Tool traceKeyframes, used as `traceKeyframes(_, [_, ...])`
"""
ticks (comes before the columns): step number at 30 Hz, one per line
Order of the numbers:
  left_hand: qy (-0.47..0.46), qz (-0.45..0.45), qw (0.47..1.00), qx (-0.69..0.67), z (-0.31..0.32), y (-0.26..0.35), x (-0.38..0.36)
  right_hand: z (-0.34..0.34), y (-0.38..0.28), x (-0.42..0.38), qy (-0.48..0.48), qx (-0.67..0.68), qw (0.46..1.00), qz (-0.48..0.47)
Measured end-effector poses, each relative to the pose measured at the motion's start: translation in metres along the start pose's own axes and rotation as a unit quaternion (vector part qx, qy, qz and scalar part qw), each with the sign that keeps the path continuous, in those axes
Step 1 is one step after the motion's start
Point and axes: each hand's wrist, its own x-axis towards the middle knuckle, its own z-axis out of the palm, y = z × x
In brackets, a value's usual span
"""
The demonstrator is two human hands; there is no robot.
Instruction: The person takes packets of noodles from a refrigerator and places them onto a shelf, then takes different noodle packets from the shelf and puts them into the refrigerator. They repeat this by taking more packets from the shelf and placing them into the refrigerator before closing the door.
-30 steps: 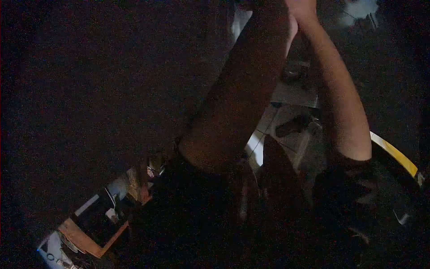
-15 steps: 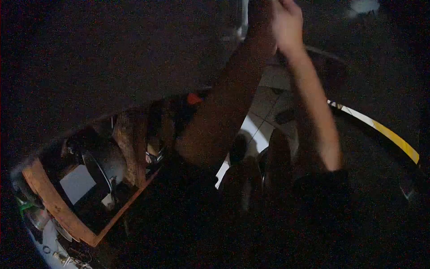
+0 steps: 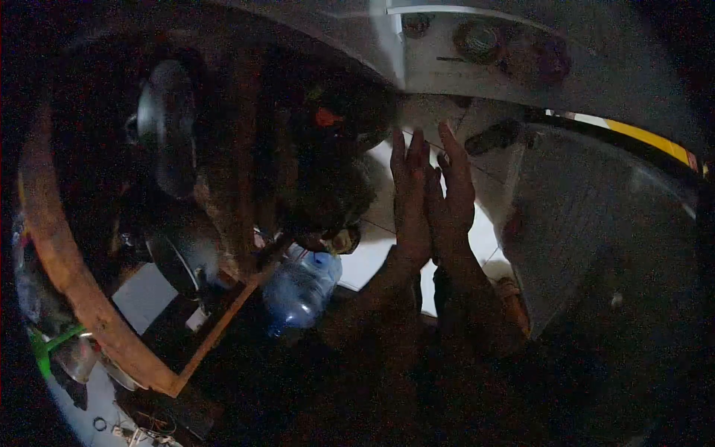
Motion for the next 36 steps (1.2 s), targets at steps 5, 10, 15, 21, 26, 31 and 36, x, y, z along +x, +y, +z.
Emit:
traceKeyframes(5, [-0.043, 0.005, 0.998, -0.047, 0.010, 0.052, -0.057, -0.011, -0.058, -0.035, 0.056, 0.033, 0.992, -0.107])
traceKeyframes(10, [-0.104, 0.019, 0.994, -0.040, 0.055, 0.137, -0.092, -0.051, -0.170, -0.067, 0.072, 0.034, 0.986, -0.146])
traceKeyframes(15, [-0.260, 0.122, 0.955, -0.074, 0.113, 0.228, -0.181, -0.110, -0.302, -0.145, 0.114, -0.021, 0.966, -0.229])
traceKeyframes(21, [-0.541, 0.054, 0.839, 0.018, 0.174, 0.286, -0.242, -0.242, -0.407, -0.244, 0.117, -0.375, 0.889, -0.236])
traceKeyframes(26, [-0.671, 0.081, 0.712, 0.190, 0.186, 0.290, -0.258, -0.315, -0.347, -0.301, 0.265, -0.431, 0.858, -0.086])
traceKeyframes(31, [-0.710, 0.176, 0.640, 0.236, 0.185, 0.270, -0.259, -0.294, -0.350, -0.311, 0.239, -0.163, 0.952, -0.095])
traceKeyframes(36, [-0.666, 0.194, 0.659, 0.290, 0.162, 0.278, -0.250, -0.252, -0.359, -0.304, 0.116, -0.276, 0.950, -0.089])
